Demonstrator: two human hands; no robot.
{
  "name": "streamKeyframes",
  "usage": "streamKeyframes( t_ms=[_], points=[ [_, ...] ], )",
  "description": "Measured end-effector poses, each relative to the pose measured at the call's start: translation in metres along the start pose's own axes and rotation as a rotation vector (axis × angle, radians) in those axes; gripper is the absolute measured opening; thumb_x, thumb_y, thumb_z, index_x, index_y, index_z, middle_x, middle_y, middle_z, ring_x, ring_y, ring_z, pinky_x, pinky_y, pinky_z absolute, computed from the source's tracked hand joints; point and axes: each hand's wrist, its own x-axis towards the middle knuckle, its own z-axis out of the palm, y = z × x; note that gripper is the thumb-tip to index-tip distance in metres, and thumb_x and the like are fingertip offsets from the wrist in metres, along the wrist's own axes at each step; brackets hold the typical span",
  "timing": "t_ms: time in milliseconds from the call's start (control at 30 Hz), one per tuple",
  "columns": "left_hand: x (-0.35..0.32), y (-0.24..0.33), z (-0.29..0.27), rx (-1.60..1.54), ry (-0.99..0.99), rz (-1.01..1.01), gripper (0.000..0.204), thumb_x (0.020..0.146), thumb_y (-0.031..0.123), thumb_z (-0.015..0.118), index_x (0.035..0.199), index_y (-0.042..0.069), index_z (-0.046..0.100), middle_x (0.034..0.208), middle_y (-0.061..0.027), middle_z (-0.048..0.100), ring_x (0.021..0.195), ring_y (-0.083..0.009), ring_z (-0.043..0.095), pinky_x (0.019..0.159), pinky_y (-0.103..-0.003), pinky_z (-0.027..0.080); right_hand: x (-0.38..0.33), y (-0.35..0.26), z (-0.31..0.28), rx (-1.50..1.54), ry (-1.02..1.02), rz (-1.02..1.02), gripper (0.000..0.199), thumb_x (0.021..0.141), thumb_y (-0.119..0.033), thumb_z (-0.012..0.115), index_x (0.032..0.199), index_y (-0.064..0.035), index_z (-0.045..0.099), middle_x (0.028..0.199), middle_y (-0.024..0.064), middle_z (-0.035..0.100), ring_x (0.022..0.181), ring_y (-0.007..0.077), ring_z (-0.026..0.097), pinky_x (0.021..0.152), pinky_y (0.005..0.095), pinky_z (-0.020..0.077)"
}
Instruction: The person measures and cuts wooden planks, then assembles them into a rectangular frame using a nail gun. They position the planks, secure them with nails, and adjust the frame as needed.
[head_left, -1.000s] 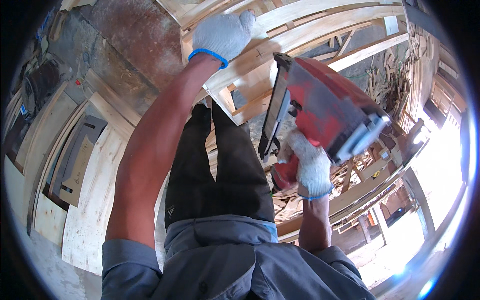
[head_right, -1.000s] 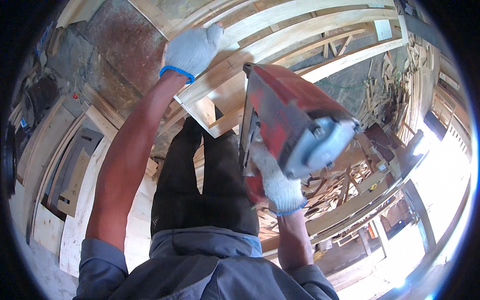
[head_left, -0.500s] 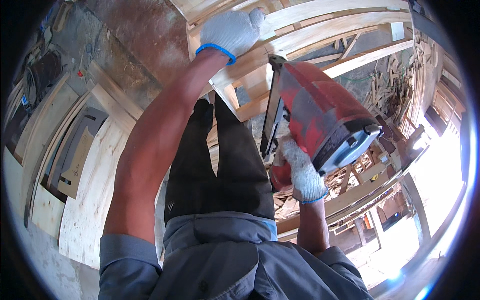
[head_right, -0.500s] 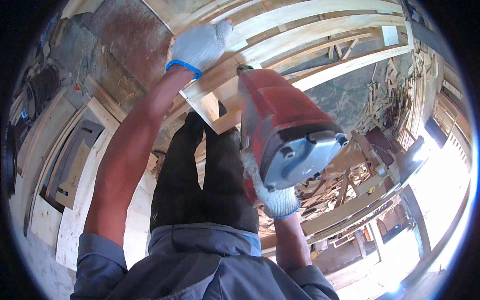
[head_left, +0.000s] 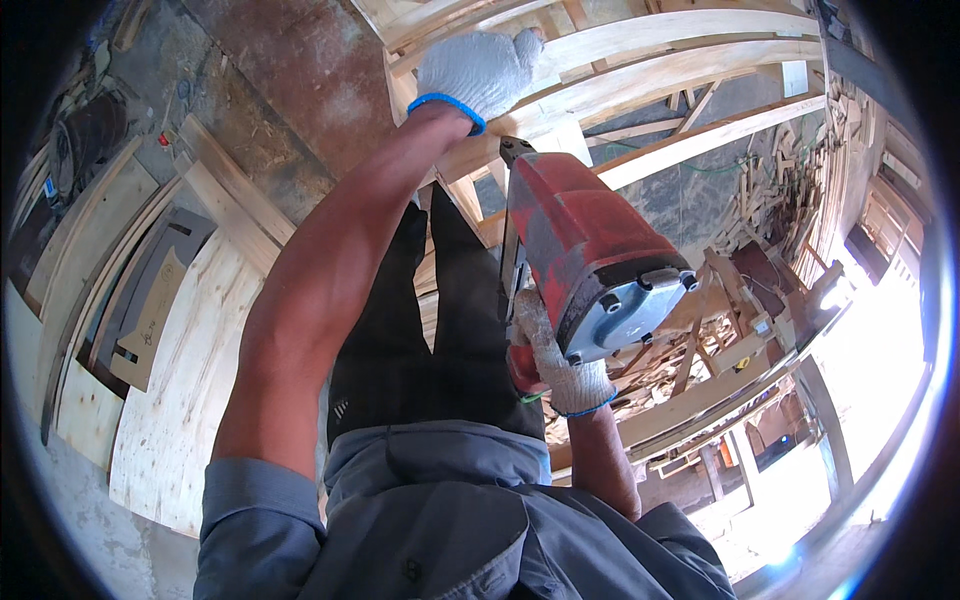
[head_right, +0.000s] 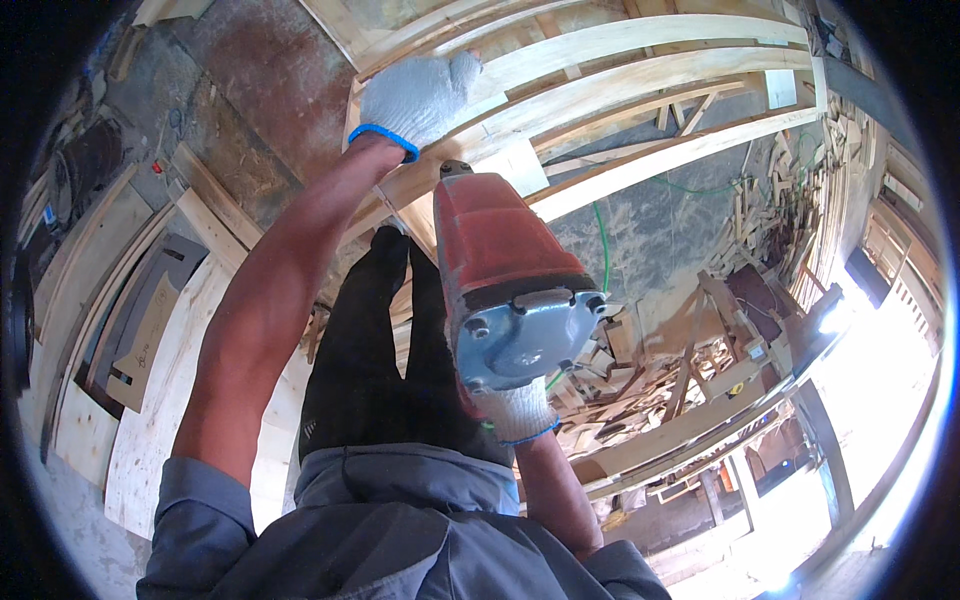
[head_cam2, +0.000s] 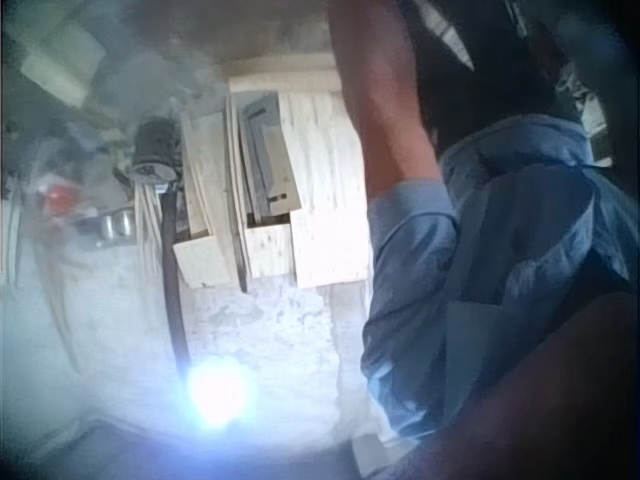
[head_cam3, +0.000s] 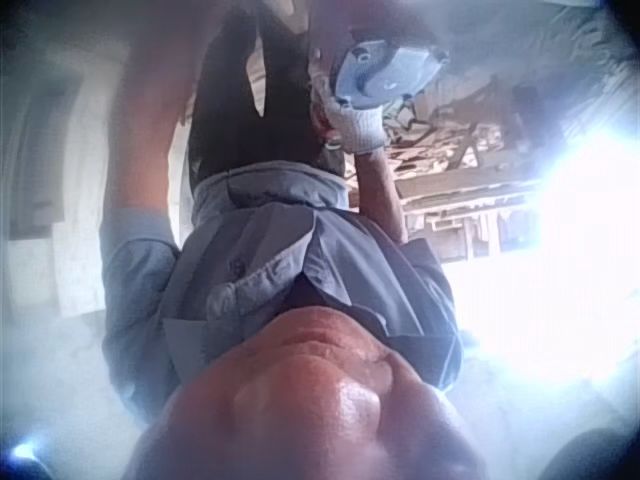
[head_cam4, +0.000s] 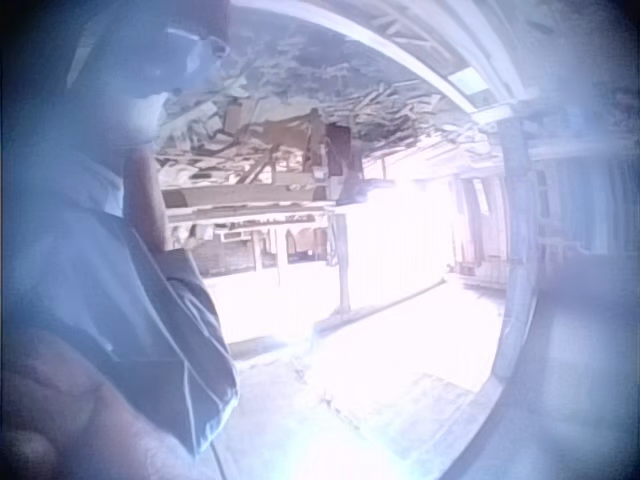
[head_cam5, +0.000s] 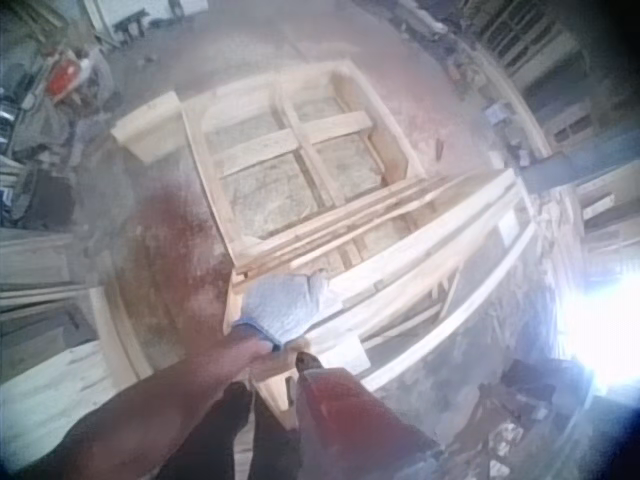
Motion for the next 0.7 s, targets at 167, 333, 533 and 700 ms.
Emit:
streamKeyframes(
  t_ms=[167,333,533,700],
  points=[
    [-0.002,-0.003,0.002,-0.030,0.063,0.043,0.067,0.108,0.053,0.028,0.092,0.006,0.074,0.082,-0.0197,0.074,0.083,-0.0438,0.072,0.082,-0.054,0.055,0.004,0.012,-0.009,-0.096,0.020,-0.017,0.017,0.100,-0.023,0.070,0.093,-0.0071,0.067,0.084,0.0020,0.064,0.079,0.0135,0.059,0.073,0.0327,0.0496],
    [-0.006,-0.010,-0.012,-0.009,-0.077,-0.007,0.060,0.108,0.049,0.029,0.108,0.006,0.070,0.092,-0.0199,0.074,0.091,-0.0444,0.071,0.086,-0.056,0.054,0.006,0.026,-0.026,-0.214,0.021,-0.041,0.015,0.099,-0.021,0.071,0.100,-0.0066,0.066,0.089,0.0030,0.065,0.081,0.0137,0.060,0.075,0.0333,0.0507],
    [-0.047,-0.028,-0.032,0.063,-0.089,-0.042,0.041,0.108,0.037,0.034,0.126,0.009,0.058,0.099,-0.0197,0.074,0.092,-0.0444,0.070,0.080,-0.057,0.055,0.008,0.024,-0.031,-0.147,-0.002,-0.052,0.015,0.098,-0.020,0.071,0.100,-0.0058,0.066,0.089,0.0031,0.066,0.081,0.0123,0.062,0.074,0.0312,0.0506],
    [-0.049,-0.034,-0.006,0.249,0.147,0.061,0.022,0.107,0.028,0.046,0.119,0.012,0.056,0.079,-0.0153,0.072,0.071,-0.0388,0.070,0.055,-0.053,0.054,0.009,-0.028,-0.014,-0.298,0.047,-0.067,0.021,0.098,-0.022,0.068,0.085,-0.0059,0.062,0.076,0.0024,0.062,0.071,0.0127,0.059,0.069,0.0295,0.0472]
  ],
)
